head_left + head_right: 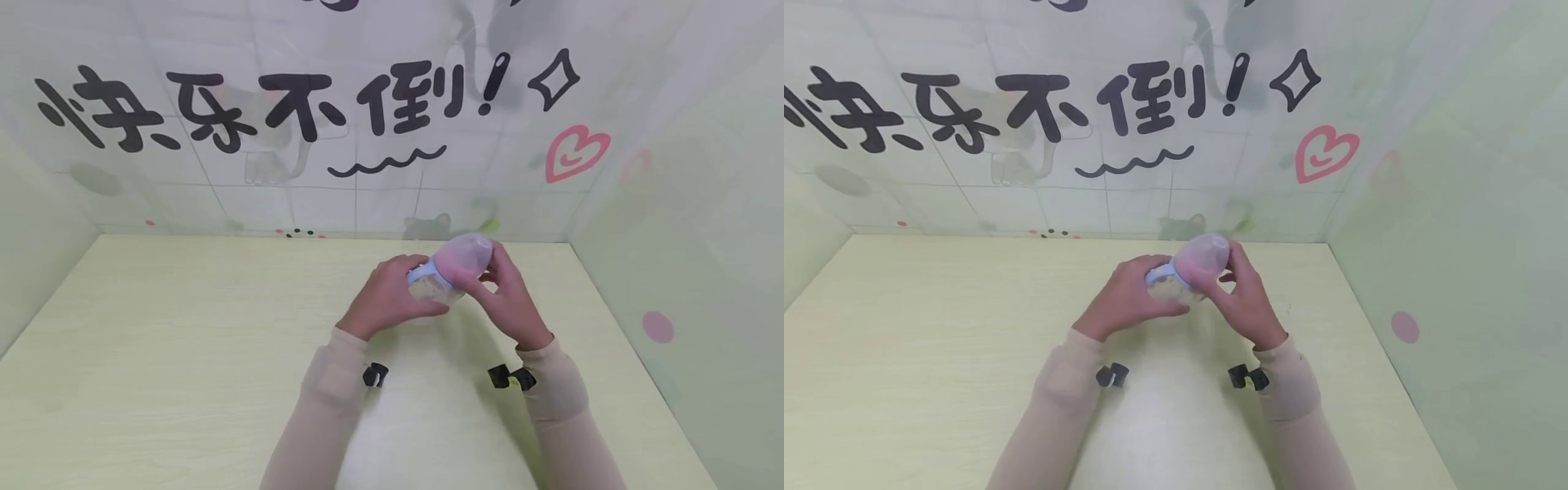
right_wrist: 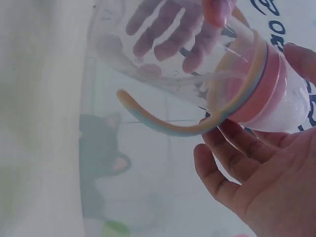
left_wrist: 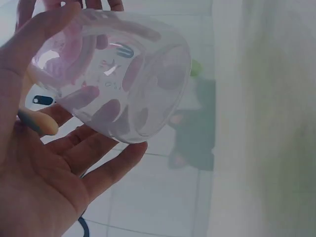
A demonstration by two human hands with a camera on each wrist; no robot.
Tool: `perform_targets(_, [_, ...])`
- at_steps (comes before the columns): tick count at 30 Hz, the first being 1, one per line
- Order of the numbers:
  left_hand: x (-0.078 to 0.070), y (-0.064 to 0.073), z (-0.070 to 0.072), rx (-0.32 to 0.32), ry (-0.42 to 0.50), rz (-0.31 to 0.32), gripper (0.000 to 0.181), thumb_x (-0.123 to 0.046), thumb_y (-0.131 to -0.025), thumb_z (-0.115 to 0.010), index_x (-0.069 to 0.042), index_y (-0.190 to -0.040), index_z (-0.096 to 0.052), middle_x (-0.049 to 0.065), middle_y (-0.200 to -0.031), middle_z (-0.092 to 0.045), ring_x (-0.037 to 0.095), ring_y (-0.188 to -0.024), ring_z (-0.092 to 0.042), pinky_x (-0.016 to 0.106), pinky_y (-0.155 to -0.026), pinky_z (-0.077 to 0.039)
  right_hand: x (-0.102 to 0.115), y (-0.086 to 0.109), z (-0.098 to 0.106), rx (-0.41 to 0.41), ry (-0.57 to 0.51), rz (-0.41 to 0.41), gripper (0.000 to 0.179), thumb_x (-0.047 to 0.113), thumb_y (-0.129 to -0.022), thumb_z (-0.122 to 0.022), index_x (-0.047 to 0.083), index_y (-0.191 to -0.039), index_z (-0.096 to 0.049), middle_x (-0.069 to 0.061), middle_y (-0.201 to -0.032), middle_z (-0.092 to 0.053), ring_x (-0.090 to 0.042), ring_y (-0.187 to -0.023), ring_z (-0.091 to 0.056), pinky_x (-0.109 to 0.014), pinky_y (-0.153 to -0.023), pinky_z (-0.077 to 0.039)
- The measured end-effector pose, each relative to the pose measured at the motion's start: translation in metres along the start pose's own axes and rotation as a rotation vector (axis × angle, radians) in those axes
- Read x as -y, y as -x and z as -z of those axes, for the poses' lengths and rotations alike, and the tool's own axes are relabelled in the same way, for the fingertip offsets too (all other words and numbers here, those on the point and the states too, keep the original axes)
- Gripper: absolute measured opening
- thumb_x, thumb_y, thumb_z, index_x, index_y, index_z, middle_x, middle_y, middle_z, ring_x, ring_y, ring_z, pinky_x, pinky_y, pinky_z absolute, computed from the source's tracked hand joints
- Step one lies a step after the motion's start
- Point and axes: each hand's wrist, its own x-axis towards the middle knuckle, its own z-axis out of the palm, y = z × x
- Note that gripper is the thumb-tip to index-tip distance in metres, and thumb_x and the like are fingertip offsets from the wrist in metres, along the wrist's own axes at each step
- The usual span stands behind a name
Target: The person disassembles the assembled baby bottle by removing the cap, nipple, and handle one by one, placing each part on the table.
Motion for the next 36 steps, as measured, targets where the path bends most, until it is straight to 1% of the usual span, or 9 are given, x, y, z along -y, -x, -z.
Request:
perform_targets(3, [-0.008,0.003,0.007,0.018,0.018,-0.029,0.060,-0.039,-0.068,-0.089,-0.017,-0.119,-0.068,-0.003,-0.099,-0.068,0.015,-0.084,-0.061,0.032,-0.070,-0.052,0.007,0.001,0.007,0.022,-0.052,0.022,0.049,0.006,-0.094,-0.066,0.009,-0.139,-0.048,-0.005,-0.119,-0.059,-0.019,-0.108,-0.059,-0.031,-0.089,-0.049])
perform_targets(6, [-0.014,0.008,0.014,0.036,0.025,-0.064,0.058,-0.039,-0.067,-0.089,-0.018,-0.117,-0.069,-0.004,-0.096,-0.069,0.014,-0.084,-0.061,0.033,-0.069,-0.052,0.012,0.004,0.012,0.045,-0.106,0.045,0.051,0.004,-0.094,-0.064,0.007,-0.141,-0.046,-0.006,-0.121,-0.060,-0.019,-0.110,-0.058,-0.030,-0.094,-0.047])
perform_targets(11, [-0.017,0.018,0.025,0.075,0.011,-0.110,0.054,-0.039,-0.064,-0.090,-0.023,-0.113,-0.071,-0.004,-0.091,-0.069,0.014,-0.080,-0.061,0.032,-0.066,-0.052,0.019,0.007,0.016,0.103,-0.181,0.090,0.055,0.001,-0.094,-0.062,0.005,-0.146,-0.043,-0.008,-0.127,-0.059,-0.022,-0.112,-0.057,-0.029,-0.098,-0.045])
perform_targets(17, [-0.018,0.027,0.034,0.139,0.063,-0.117,0.046,-0.036,-0.065,-0.090,-0.027,-0.105,-0.071,-0.002,-0.087,-0.070,0.016,-0.076,-0.062,0.032,-0.061,-0.053,0.027,0.011,0.019,0.213,-0.258,0.093,0.067,-0.004,-0.088,-0.066,0.009,-0.149,-0.041,-0.014,-0.137,-0.055,-0.029,-0.120,-0.056,-0.033,-0.102,-0.044])
perform_targets(21, [-0.019,0.031,0.040,0.157,0.077,-0.117,0.047,-0.034,-0.064,-0.091,-0.027,-0.106,-0.071,-0.002,-0.089,-0.070,0.016,-0.077,-0.063,0.033,-0.062,-0.054,0.026,0.011,0.020,0.262,-0.287,0.107,0.073,-0.006,-0.085,-0.067,0.010,-0.150,-0.039,-0.014,-0.140,-0.052,-0.032,-0.124,-0.054,-0.034,-0.104,-0.042])
perform_targets(24, [-0.020,0.033,0.043,0.166,0.087,-0.125,0.048,-0.033,-0.064,-0.091,-0.026,-0.108,-0.071,-0.002,-0.091,-0.070,0.015,-0.078,-0.064,0.033,-0.064,-0.055,0.024,0.010,0.021,0.285,-0.337,0.137,0.074,-0.008,-0.084,-0.065,0.006,-0.151,-0.036,-0.018,-0.141,-0.051,-0.032,-0.124,-0.054,-0.035,-0.105,-0.042])
perform_targets(29, [-0.021,0.033,0.045,0.188,0.112,-0.162,0.047,-0.031,-0.066,-0.090,-0.022,-0.108,-0.071,-0.001,-0.092,-0.071,0.015,-0.079,-0.065,0.033,-0.064,-0.055,0.021,0.009,0.020,0.312,-0.436,0.172,0.075,-0.013,-0.082,-0.061,-0.002,-0.150,-0.033,-0.024,-0.141,-0.050,-0.034,-0.122,-0.057,-0.038,-0.105,-0.043])
perform_targets(34, [-0.020,0.033,0.044,0.201,0.123,-0.180,0.046,-0.030,-0.066,-0.090,-0.022,-0.107,-0.071,-0.001,-0.093,-0.071,0.015,-0.079,-0.065,0.033,-0.065,-0.055,0.021,0.009,0.020,0.314,-0.451,0.179,0.074,-0.014,-0.081,-0.061,-0.007,-0.149,-0.031,-0.024,-0.139,-0.052,-0.034,-0.122,-0.057,-0.038,-0.106,-0.042])
perform_targets(36, [-0.020,0.033,0.043,0.202,0.121,-0.181,0.045,-0.030,-0.067,-0.090,-0.022,-0.106,-0.071,-0.001,-0.092,-0.071,0.015,-0.079,-0.065,0.032,-0.065,-0.055,0.021,0.010,0.020,0.311,-0.445,0.177,0.073,-0.014,-0.081,-0.061,-0.006,-0.149,-0.033,-0.024,-0.138,-0.053,-0.033,-0.122,-0.057,-0.038,-0.106,-0.042])
